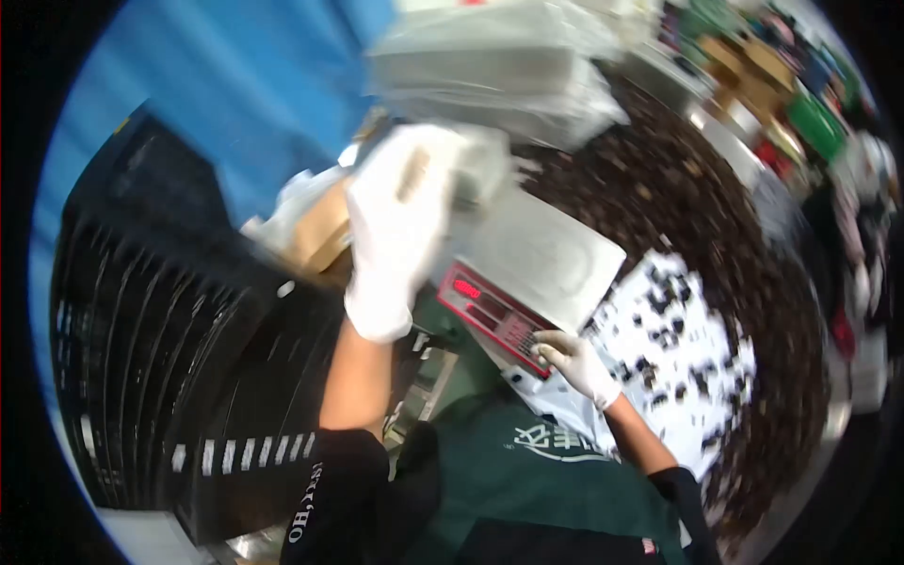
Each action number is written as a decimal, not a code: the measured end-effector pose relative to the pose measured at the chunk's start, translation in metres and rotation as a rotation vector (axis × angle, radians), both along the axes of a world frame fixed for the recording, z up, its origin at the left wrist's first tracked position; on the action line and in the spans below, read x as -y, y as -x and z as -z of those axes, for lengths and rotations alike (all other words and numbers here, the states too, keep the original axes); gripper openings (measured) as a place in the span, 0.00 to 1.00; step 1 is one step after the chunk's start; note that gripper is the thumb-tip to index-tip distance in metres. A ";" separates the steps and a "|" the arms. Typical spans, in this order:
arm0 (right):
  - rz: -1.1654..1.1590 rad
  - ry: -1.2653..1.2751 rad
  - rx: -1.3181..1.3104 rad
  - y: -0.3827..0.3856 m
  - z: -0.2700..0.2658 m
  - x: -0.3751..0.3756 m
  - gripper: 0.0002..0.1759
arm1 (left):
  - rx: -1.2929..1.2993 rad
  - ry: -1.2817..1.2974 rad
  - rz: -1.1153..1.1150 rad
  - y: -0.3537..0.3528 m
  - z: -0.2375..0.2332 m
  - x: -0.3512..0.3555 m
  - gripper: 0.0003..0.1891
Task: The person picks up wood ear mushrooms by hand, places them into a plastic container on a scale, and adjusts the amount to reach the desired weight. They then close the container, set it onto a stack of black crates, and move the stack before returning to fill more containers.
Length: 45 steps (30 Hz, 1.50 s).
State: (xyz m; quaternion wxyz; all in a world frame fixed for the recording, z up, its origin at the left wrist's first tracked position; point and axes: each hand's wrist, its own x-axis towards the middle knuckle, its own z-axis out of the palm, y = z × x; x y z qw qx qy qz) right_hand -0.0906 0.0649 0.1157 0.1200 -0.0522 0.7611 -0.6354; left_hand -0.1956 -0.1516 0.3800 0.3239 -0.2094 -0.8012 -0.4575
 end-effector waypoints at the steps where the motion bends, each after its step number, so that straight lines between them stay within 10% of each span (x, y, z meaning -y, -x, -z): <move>1: 0.040 -0.014 0.035 -0.012 0.004 -0.010 0.19 | -0.027 -0.011 0.033 0.043 0.020 0.000 0.09; 9: 0.677 -0.033 0.387 -0.145 0.066 -0.062 0.17 | 0.449 0.168 0.153 0.324 0.272 0.031 0.10; 14: 1.087 -0.347 0.466 -0.234 0.114 -0.053 0.13 | 0.323 0.542 -0.010 0.374 0.327 0.051 0.17; 34: 1.399 -0.147 0.465 -0.237 0.130 -0.043 0.18 | 0.836 0.097 0.242 0.429 0.350 0.049 0.04; 40: 1.372 -0.249 0.366 -0.240 0.151 -0.049 0.14 | 0.342 -0.197 -0.082 0.411 0.297 0.037 0.10; 45: 1.273 -0.284 0.445 -0.233 0.127 -0.062 0.16 | -0.032 0.237 0.096 0.241 0.201 -0.060 0.07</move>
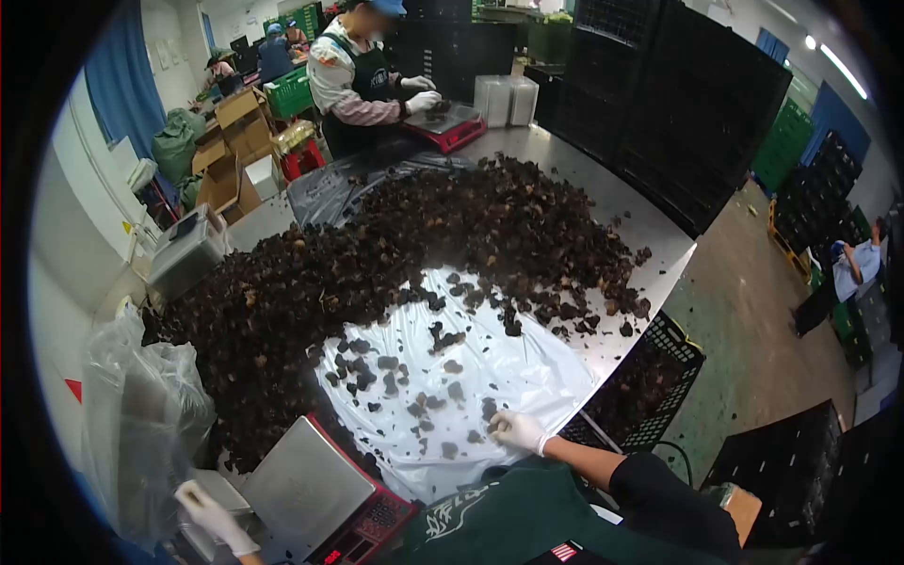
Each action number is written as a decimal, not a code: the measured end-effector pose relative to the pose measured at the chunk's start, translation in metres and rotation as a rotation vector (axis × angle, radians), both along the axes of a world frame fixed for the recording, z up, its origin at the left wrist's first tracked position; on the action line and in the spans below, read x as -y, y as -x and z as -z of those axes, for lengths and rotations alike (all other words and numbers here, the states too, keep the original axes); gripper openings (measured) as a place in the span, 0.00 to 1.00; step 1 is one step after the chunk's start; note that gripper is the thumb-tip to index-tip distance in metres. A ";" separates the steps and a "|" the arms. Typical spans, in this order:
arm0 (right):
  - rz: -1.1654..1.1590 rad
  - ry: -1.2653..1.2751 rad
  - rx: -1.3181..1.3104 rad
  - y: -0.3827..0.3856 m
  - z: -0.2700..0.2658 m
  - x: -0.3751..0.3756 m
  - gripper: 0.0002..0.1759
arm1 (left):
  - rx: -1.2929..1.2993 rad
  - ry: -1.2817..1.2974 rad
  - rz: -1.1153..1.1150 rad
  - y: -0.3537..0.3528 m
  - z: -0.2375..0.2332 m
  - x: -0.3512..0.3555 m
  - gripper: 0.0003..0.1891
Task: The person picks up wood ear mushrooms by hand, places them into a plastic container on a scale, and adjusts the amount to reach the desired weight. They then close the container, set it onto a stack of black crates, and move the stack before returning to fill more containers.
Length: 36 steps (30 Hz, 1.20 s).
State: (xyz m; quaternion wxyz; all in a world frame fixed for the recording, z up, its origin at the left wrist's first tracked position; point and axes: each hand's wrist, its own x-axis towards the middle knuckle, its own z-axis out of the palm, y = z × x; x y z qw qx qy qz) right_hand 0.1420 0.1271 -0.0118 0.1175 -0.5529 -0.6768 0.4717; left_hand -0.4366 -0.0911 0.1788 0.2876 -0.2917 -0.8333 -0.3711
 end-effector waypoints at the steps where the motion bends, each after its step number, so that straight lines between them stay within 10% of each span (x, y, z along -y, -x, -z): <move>1: -0.053 -0.034 0.003 0.001 -0.001 -0.003 0.17 | 0.030 0.129 0.113 -0.039 -0.007 -0.013 0.07; 7: -0.235 -0.158 0.017 0.016 -0.016 -0.020 0.21 | 0.432 0.499 0.420 -0.139 0.044 -0.012 0.03; 12: -0.464 0.013 -0.175 0.032 -0.003 -0.029 0.25 | 0.098 0.457 0.676 -0.242 0.000 -0.035 0.17; 15: -0.628 0.296 -0.240 0.046 -0.014 -0.048 0.27 | 1.109 0.543 0.892 -0.307 0.004 -0.071 0.11; 19: -0.825 0.240 -0.290 0.063 -0.006 -0.059 0.26 | 1.467 0.846 1.298 -0.324 0.193 -0.093 0.19; 22: -0.935 0.221 -0.273 0.078 0.002 -0.107 0.24 | 1.473 0.852 1.210 -0.334 0.218 -0.135 0.18; 25: -0.557 0.524 -0.410 0.088 0.006 -0.156 0.27 | 1.174 0.660 1.087 -0.309 0.212 -0.207 0.19; 27: -0.601 0.150 -0.397 0.096 0.009 -0.207 0.31 | 1.047 0.591 1.104 -0.273 0.157 -0.271 0.20; 30: -0.352 0.349 -0.247 0.102 -0.073 -0.301 0.25 | 0.784 0.678 1.020 -0.196 0.142 -0.336 0.19; 32: -0.207 -0.324 -0.346 0.090 -0.062 -0.376 0.13 | 0.870 0.440 0.868 -0.149 0.098 -0.379 0.18; 36: 0.122 -0.577 -0.121 0.068 -0.062 -0.497 0.26 | 0.506 0.169 0.606 -0.044 0.081 -0.441 0.16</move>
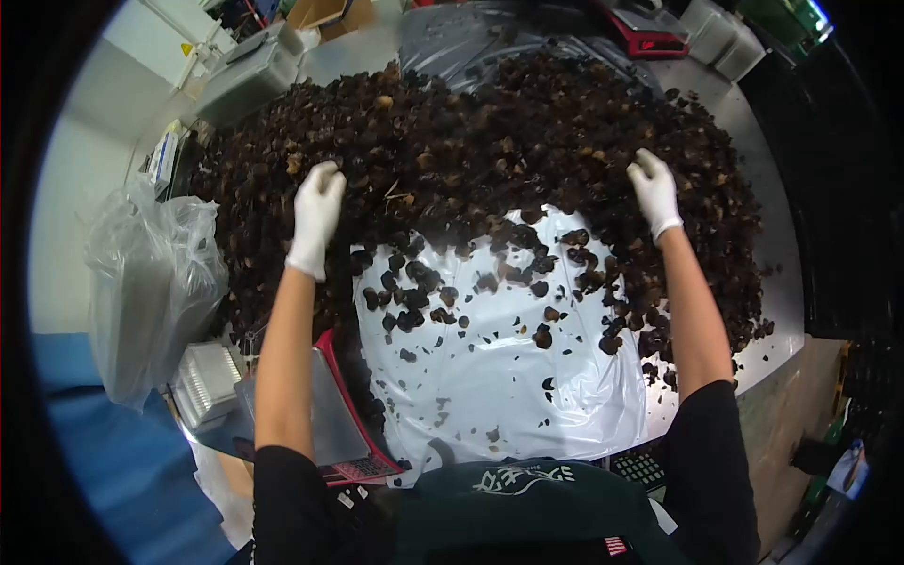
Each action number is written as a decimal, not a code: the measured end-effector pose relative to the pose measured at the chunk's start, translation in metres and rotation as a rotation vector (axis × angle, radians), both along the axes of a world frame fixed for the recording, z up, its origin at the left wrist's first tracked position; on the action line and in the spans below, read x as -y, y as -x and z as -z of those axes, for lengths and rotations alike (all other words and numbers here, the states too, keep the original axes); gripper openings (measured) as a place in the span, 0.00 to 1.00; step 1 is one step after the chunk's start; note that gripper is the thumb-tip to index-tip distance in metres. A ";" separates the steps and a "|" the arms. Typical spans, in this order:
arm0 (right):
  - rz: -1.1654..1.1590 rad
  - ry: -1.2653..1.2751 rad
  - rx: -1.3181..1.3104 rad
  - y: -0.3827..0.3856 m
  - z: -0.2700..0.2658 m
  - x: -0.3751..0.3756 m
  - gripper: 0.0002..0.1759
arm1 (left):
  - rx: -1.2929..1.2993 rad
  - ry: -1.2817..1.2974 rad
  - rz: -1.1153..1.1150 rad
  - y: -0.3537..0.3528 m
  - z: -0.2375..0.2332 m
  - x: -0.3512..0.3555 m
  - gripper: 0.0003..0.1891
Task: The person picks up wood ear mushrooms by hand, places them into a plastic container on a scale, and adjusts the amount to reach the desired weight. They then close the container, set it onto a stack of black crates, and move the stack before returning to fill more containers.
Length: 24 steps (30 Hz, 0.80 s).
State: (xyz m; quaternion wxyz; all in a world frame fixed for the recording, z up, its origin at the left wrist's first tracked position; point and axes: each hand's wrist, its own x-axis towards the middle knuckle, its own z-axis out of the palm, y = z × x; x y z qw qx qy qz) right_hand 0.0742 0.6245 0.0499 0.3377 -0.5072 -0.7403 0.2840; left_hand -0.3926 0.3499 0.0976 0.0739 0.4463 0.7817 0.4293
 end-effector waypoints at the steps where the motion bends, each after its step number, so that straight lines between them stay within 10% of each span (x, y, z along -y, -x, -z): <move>1: 0.045 0.022 0.043 -0.002 0.009 -0.023 0.30 | 0.057 -0.014 -0.059 0.027 0.012 -0.012 0.17; 7: -0.130 0.009 0.705 0.054 0.035 -0.006 0.37 | -0.304 0.429 -0.193 0.001 0.054 -0.041 0.28; 17: -0.904 -0.039 0.527 0.048 0.007 0.237 0.38 | -0.145 0.438 0.410 -0.275 0.060 0.099 0.38; 24: -1.058 0.151 0.424 -0.026 -0.006 0.261 0.26 | 0.087 0.531 0.557 -0.282 0.043 0.208 0.31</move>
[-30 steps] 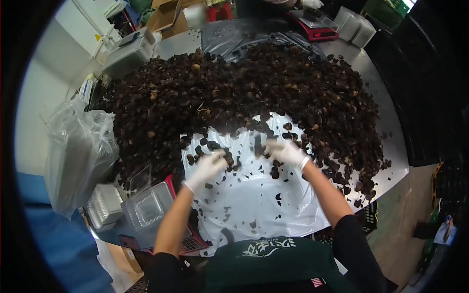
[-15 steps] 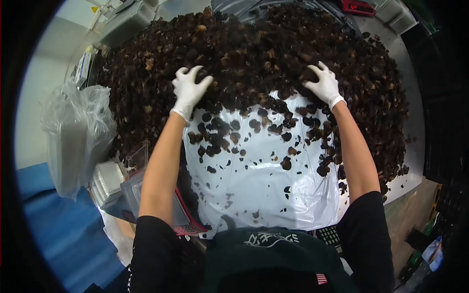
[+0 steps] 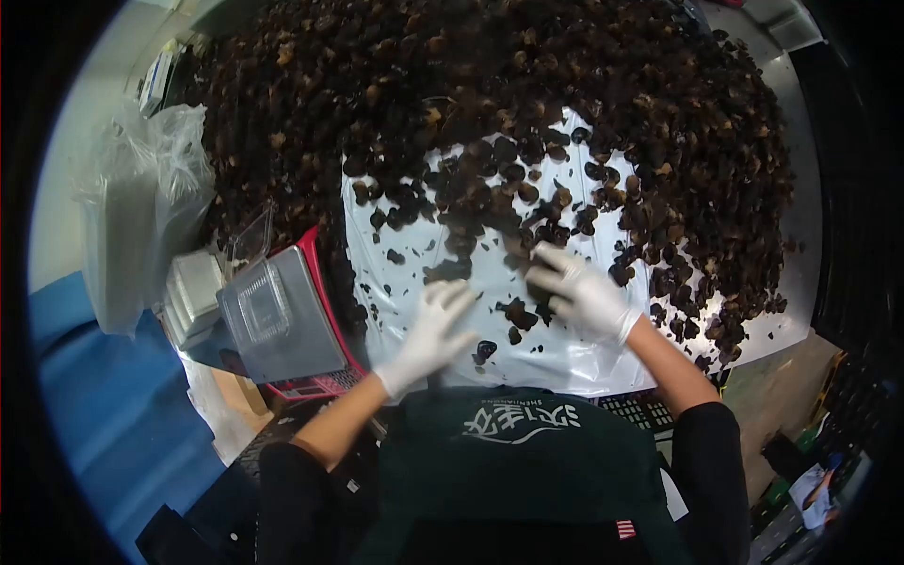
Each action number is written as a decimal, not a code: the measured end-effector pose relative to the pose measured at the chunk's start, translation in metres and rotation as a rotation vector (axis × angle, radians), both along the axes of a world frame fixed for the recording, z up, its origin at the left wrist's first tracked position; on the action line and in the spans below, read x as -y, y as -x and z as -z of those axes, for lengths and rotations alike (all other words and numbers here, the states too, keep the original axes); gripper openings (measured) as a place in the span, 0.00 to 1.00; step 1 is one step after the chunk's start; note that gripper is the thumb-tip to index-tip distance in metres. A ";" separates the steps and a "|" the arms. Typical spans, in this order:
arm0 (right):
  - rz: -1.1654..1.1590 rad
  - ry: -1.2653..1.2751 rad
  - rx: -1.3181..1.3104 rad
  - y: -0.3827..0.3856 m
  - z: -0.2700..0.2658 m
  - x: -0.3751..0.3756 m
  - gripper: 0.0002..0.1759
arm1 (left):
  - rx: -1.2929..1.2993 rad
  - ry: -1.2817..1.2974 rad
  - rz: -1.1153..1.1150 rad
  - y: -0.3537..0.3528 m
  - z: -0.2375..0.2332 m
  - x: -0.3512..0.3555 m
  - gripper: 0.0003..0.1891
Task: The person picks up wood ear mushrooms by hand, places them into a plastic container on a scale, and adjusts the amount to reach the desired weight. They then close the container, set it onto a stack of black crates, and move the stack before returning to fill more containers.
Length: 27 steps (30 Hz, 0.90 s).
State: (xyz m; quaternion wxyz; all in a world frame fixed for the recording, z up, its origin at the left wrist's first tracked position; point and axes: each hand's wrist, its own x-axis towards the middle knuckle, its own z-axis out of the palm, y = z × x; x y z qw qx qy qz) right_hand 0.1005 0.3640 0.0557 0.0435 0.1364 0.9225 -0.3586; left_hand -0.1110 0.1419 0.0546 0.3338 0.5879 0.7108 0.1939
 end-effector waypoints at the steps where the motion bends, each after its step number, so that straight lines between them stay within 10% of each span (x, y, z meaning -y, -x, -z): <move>1: 0.130 0.069 -0.031 -0.003 0.000 -0.016 0.24 | 0.013 -0.070 -0.048 0.017 -0.005 -0.004 0.27; 4: 0.474 -0.008 -0.209 0.027 -0.004 -0.080 0.24 | -0.045 -0.302 -0.397 0.074 0.001 -0.044 0.16; 9: 0.471 -0.522 -0.135 0.115 0.046 -0.139 0.41 | -0.459 -0.261 -0.569 0.128 0.033 -0.122 0.29; 19: -0.207 -0.213 -0.095 0.020 0.017 0.033 0.34 | -0.241 -0.031 -0.021 -0.037 0.016 0.001 0.31; 27: 0.246 -0.257 -0.011 -0.107 0.019 0.053 0.34 | -0.174 0.035 -0.023 -0.091 0.034 0.095 0.30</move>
